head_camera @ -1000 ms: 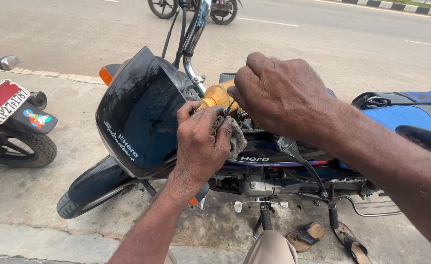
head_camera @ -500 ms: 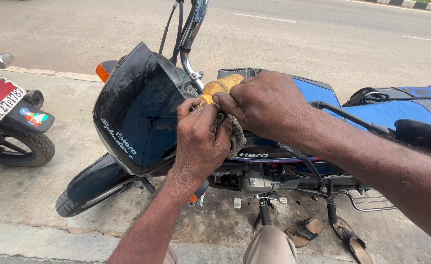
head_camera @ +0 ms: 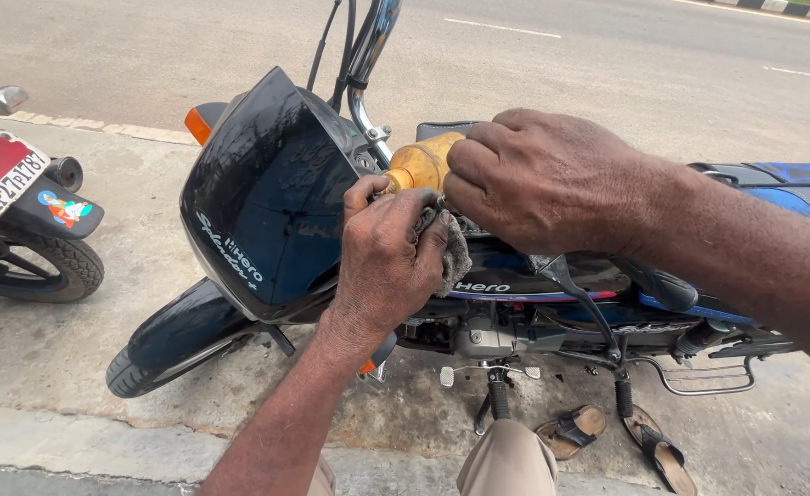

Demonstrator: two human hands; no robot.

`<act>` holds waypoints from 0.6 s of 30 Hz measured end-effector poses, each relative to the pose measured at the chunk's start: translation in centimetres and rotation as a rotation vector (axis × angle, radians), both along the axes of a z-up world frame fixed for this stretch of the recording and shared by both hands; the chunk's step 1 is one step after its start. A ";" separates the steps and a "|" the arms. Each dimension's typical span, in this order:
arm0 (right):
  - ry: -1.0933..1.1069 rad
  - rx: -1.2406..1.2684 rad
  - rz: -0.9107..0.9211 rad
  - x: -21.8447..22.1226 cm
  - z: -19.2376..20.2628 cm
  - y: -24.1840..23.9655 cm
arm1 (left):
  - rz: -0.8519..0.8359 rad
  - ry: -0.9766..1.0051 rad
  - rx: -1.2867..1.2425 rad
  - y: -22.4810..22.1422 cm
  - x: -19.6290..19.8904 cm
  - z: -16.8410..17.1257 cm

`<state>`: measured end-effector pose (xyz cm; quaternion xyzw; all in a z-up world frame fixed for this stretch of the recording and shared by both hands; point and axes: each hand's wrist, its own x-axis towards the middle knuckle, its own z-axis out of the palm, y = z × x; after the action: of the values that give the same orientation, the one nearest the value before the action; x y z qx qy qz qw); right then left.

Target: The recorder is lubricating the accelerator cable of a motorcycle using oil from a small bottle and a cloth.

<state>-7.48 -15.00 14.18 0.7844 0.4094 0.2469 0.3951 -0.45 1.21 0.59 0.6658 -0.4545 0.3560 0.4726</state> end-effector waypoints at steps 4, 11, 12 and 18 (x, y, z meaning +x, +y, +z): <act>0.145 0.366 -0.310 0.0 -0.7 0.5 | 0.005 -0.012 -0.006 -0.1 0.0 -0.2; 0.021 0.531 -0.478 -0.3 -0.9 0.4 | 0.014 -0.021 -0.010 -0.3 0.0 -0.3; 0.023 0.531 -0.478 -0.2 -0.7 0.3 | 0.014 -0.019 -0.010 -0.3 0.0 -0.3; -0.038 0.296 -0.395 0.6 -0.9 -0.3 | 0.004 -0.019 0.005 -0.1 0.0 -0.1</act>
<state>-6.90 -15.31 13.28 0.8938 0.1999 0.2370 0.3240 -0.41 1.10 0.47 0.6644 -0.4585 0.3623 0.4660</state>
